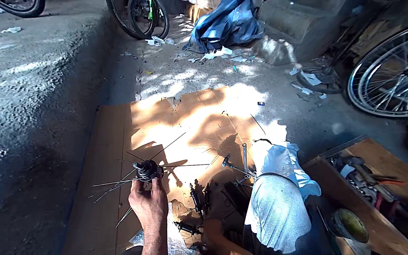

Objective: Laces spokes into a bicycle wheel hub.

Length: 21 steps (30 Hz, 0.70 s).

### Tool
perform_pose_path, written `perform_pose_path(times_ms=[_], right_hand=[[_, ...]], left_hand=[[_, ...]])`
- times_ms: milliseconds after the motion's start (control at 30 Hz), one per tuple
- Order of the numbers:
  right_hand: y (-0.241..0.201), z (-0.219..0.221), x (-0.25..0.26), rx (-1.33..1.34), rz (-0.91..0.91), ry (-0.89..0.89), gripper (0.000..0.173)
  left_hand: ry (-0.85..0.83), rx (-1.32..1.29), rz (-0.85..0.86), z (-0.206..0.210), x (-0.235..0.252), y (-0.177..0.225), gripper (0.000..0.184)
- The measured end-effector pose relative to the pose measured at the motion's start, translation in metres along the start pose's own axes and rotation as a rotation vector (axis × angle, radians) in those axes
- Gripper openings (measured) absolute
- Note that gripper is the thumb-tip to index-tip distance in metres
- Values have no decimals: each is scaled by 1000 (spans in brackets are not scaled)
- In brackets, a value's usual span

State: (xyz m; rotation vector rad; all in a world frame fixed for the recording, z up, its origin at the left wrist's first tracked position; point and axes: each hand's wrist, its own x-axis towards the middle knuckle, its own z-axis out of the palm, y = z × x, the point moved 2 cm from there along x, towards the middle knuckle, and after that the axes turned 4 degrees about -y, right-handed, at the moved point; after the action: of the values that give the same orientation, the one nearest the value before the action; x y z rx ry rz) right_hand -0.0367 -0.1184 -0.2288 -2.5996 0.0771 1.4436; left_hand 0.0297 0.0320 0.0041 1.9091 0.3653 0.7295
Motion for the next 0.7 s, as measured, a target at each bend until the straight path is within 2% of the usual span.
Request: perform_pose_path(times_ms=[100, 133, 233, 433, 500, 600, 700], right_hand=[[-2, -9, -10, 28, 25, -20, 64], [-5, -14, -14, 30, 20, -29, 62], [-13, -41, -32, -29, -71, -18, 43], [-3, -166, -69, -11, -296, -49, 38], [2, -206, -83, -129, -349, 62, 32], [14, -249, -114, -248, -389, 376, 21], [26, -283, -146, -345, -293, 542, 22]], left_hand=[[-6, 3, 5, 0, -2, 1, 21], [-11, -4, 5, -1, -2, 1, 21], [-20, -23, 17, -1, -2, 1, 20], [-7, -69, 4, -7, -5, 4, 21], [-17, -148, 14, -9, -6, 7, 21], [-50, -239, 44, -13, -7, 10, 22], [-97, -256, 53, -15, -7, 10, 22]])
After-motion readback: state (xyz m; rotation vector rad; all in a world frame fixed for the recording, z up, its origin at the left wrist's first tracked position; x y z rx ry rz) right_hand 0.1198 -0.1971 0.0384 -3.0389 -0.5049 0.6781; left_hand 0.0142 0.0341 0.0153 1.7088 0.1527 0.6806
